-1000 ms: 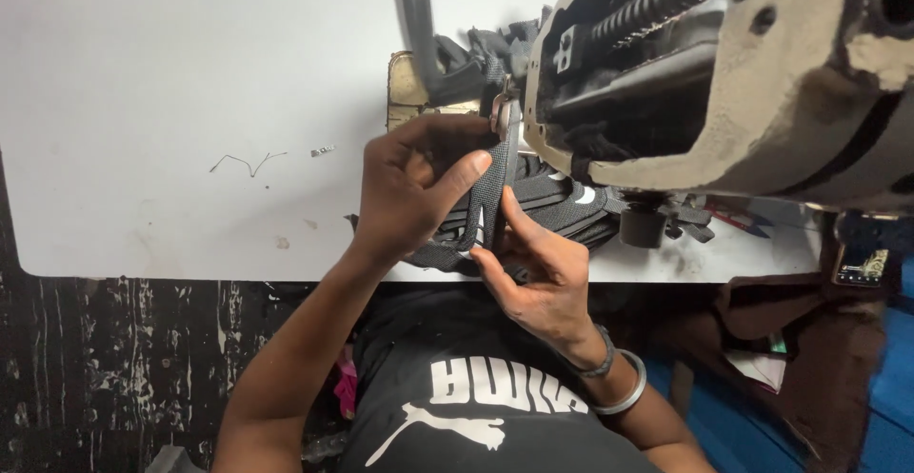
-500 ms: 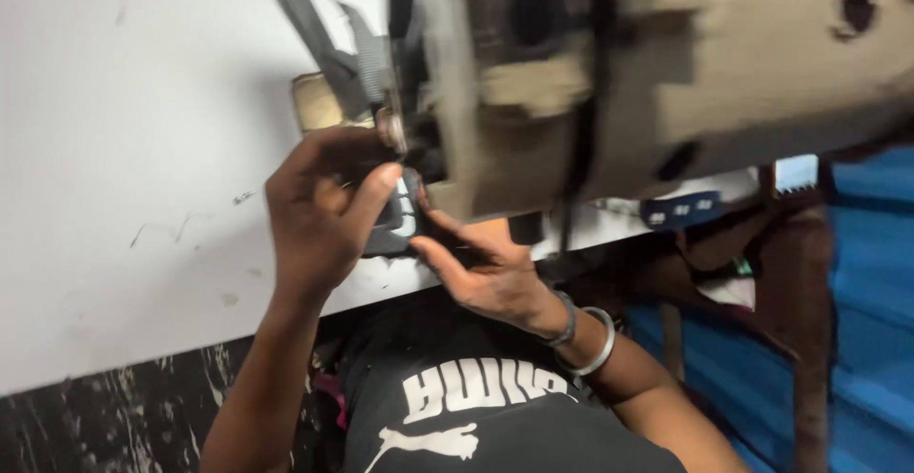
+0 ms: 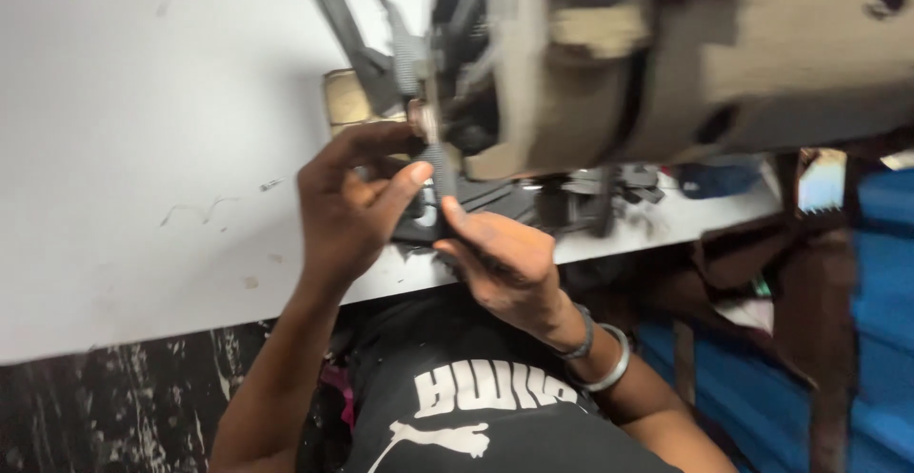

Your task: Sewing together various components of shoe straps and uppers using an industrial sewing machine.

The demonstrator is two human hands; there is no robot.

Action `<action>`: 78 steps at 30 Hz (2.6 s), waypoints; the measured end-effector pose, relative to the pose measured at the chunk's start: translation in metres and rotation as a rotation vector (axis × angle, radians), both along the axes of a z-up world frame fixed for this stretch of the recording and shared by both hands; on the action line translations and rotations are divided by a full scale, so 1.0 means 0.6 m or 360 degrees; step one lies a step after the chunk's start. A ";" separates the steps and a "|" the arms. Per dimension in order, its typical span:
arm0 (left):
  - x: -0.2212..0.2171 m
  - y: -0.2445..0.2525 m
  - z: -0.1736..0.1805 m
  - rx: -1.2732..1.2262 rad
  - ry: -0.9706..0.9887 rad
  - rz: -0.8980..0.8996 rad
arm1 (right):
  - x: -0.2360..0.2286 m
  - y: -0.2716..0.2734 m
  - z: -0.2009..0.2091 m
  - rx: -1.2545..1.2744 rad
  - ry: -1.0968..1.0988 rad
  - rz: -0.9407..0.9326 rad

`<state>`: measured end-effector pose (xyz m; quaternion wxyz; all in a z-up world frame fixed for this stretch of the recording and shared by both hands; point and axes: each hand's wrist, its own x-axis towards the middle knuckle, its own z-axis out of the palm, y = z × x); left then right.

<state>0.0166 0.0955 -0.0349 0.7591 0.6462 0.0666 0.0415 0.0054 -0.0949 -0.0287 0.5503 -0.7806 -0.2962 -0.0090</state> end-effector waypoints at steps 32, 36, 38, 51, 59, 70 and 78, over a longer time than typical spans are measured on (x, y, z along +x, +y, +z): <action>0.031 0.138 0.033 0.0622 0.0087 -0.0409 | 0.038 0.093 0.000 0.0105 0.0220 -0.0040; 0.053 0.145 0.027 0.0580 -0.0162 -0.0376 | 0.042 0.087 -0.015 0.0070 0.0231 -0.0059; 0.066 0.148 0.028 0.0594 -0.0206 -0.0368 | 0.049 0.084 -0.013 0.0065 0.0223 -0.0048; 0.064 0.122 -0.032 -0.0072 0.0370 -0.0264 | 0.080 -0.068 -0.041 -0.1864 -0.1937 -0.0059; 0.013 0.035 -0.057 -0.0426 0.0187 0.0368 | 0.122 -0.045 -0.002 -0.1930 -0.1698 -0.0040; 0.064 0.108 -0.023 0.0236 0.0100 0.0070 | 0.123 -0.216 -0.147 -0.1069 -0.1240 -0.0632; 0.079 0.156 0.012 0.0338 0.0058 -0.0260 | 0.124 -0.498 -0.304 -0.0917 -0.1112 -0.1209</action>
